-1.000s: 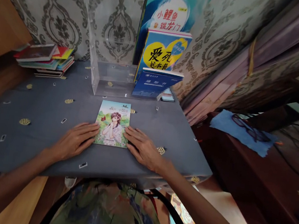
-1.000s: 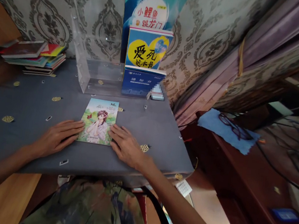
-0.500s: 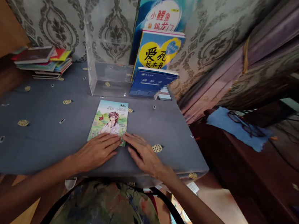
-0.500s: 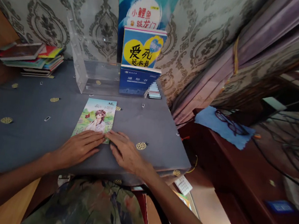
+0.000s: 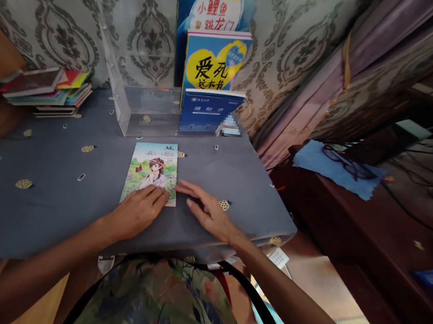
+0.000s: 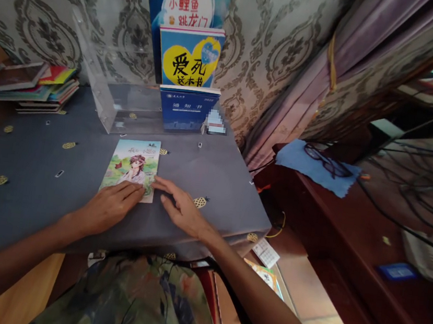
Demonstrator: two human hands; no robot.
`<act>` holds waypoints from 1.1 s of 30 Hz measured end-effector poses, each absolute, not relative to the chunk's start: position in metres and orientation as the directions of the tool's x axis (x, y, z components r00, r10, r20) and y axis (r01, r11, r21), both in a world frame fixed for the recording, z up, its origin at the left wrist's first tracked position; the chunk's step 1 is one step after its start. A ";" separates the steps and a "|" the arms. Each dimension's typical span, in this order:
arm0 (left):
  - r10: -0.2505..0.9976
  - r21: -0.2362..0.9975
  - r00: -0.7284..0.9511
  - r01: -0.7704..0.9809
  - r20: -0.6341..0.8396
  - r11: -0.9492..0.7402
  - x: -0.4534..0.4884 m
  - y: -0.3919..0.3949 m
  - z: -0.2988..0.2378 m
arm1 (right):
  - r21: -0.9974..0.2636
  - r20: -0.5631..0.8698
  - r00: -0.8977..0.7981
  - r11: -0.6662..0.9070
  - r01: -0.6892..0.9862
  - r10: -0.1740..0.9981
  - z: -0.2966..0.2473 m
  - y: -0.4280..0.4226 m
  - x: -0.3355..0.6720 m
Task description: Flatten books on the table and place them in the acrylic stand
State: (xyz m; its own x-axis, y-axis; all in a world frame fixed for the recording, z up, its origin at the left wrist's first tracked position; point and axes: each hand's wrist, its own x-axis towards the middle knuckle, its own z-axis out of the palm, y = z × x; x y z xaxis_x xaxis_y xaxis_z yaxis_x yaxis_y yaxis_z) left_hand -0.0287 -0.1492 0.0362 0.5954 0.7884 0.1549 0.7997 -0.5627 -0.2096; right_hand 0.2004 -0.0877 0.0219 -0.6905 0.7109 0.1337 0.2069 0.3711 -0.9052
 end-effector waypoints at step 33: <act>0.778 -0.219 0.554 0.832 0.295 -0.510 -0.020 -0.151 0.021 | -0.570 0.440 -0.739 0.795 0.209 0.510 0.015 -0.096 0.194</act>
State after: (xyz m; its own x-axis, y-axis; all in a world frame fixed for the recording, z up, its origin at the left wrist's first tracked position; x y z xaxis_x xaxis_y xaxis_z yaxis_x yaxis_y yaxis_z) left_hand -0.0205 -0.1512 0.0207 0.5541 0.7783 0.2953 0.8322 -0.5095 -0.2186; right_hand 0.1942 -0.0959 0.0154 -0.7389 0.5100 0.4403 0.2088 0.7947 -0.5700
